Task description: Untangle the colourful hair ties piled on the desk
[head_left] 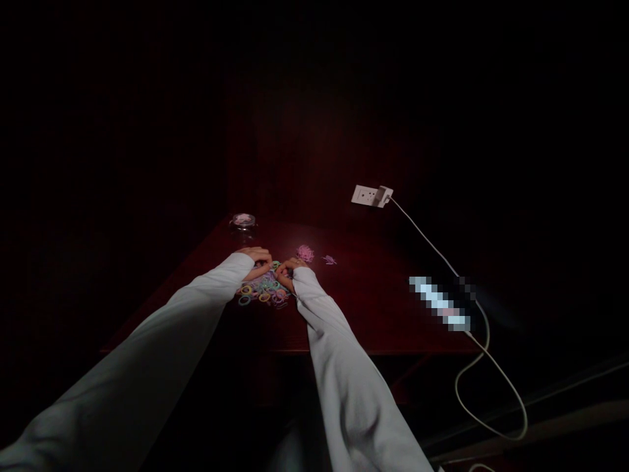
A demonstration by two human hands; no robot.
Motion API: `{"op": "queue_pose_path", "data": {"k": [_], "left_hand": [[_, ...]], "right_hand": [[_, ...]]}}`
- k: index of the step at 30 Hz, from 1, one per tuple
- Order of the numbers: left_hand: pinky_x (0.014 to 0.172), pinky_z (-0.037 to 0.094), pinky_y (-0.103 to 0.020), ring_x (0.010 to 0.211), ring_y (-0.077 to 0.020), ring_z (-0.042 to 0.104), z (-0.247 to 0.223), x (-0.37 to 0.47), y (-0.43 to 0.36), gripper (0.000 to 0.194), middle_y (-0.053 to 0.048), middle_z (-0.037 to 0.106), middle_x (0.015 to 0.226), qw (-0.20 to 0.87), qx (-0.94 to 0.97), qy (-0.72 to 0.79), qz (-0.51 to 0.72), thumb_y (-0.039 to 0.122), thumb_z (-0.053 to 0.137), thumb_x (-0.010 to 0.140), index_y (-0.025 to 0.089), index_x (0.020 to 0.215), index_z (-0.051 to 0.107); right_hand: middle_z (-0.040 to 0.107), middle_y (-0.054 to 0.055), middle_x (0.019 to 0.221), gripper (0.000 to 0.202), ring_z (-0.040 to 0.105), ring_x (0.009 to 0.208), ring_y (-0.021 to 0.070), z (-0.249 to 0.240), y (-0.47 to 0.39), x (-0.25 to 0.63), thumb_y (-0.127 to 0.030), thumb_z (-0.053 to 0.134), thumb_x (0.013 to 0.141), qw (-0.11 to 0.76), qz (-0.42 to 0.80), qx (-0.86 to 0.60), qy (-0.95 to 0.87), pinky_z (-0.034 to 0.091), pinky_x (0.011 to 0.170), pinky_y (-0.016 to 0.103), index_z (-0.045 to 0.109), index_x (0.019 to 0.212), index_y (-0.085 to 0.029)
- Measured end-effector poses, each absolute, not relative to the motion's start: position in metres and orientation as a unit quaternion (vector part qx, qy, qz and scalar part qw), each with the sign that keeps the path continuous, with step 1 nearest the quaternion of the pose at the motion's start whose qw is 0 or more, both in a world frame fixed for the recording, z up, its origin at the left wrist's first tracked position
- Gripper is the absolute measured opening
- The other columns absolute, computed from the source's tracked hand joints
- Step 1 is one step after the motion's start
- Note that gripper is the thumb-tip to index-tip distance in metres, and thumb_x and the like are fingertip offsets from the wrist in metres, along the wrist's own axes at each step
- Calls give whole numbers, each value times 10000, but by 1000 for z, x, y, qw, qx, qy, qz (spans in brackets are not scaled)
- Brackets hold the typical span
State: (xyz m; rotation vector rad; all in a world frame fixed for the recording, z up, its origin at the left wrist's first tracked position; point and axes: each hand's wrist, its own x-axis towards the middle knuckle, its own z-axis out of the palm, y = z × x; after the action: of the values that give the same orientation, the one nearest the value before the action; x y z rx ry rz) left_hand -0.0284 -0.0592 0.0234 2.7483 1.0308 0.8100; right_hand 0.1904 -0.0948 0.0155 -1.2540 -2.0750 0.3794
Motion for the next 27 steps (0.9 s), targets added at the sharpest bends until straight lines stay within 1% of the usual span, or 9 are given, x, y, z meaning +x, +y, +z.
{"op": "queue_pose_path", "data": {"k": [3, 6, 8, 10, 13, 18, 20, 23, 27], "left_hand": [[824, 458, -297, 854, -199, 634, 24, -29, -58, 342, -38, 689, 854, 45, 904, 330, 266, 371, 463, 1048, 218, 842, 689], [823, 452, -297, 836, -196, 626, 24, -29, -58, 359, -35, 668, 835, 43, 904, 329, 271, 366, 444, 1060, 214, 832, 675], [820, 447, -296, 835, -196, 619, 24, -29, -59, 364, -32, 654, 821, 42, 903, 331, 270, 369, 443, 1064, 214, 827, 671], [813, 443, -295, 834, -194, 613, 25, -29, -60, 363, -29, 655, 823, 42, 901, 335, 272, 377, 446, 1067, 215, 836, 674], [808, 445, -289, 840, -184, 614, 28, -28, -64, 378, -32, 683, 877, 49, 896, 340, 281, 405, 435, 1084, 213, 882, 690], [812, 457, -289, 849, -183, 624, 33, -29, -70, 400, -45, 711, 930, 72, 896, 325, 295, 452, 451, 1092, 203, 924, 716], [793, 460, -281, 849, -181, 625, 33, -29, -70, 383, -41, 713, 927, 83, 896, 319, 298, 476, 494, 1076, 205, 933, 724], [776, 460, -273, 840, -176, 621, 33, -29, -70, 371, -32, 709, 909, 90, 899, 305, 303, 510, 560, 1045, 202, 933, 735], [783, 454, -278, 843, -178, 623, 33, -30, -68, 369, -28, 705, 883, 80, 904, 296, 297, 521, 605, 1023, 199, 918, 750]], "right_hand": [[672, -9, 821, 134, 617, 869, 183, 15, -92, 190, -300, 797, 905, 370, 146, -484, -779, 482, 920, 311, 777, 779, -257], [703, 1, 822, 157, 641, 852, 186, 15, -89, 189, -364, 797, 908, 398, 167, -482, -762, 497, 917, 323, 790, 804, -247], [724, 6, 823, 167, 646, 826, 185, 14, -87, 189, -390, 794, 901, 414, 190, -477, -751, 507, 873, 318, 799, 823, -243], [738, 8, 825, 154, 639, 796, 178, 11, -85, 189, -380, 780, 896, 431, 218, -470, -738, 505, 813, 305, 807, 842, -239], [722, 1, 774, 157, 602, 719, 158, 5, -82, 188, -369, 770, 878, 455, 268, -459, -715, 481, 718, 283, 799, 823, -225], [683, -12, 703, 283, 514, 605, 127, -6, -77, 182, -495, 763, 869, 502, 349, -426, -667, 413, 603, 262, 796, 868, -213], [677, -13, 691, 284, 510, 606, 128, -8, -74, 180, -498, 772, 855, 519, 349, -431, -651, 406, 603, 265, 799, 850, -215], [697, 0, 727, 238, 569, 683, 148, -4, -71, 182, -460, 804, 827, 523, 312, -436, -663, 445, 666, 278, 817, 804, -224], [723, 16, 821, 249, 623, 786, 174, 1, -71, 189, -493, 801, 863, 508, 270, -422, -701, 485, 753, 299, 859, 877, -252]]}}
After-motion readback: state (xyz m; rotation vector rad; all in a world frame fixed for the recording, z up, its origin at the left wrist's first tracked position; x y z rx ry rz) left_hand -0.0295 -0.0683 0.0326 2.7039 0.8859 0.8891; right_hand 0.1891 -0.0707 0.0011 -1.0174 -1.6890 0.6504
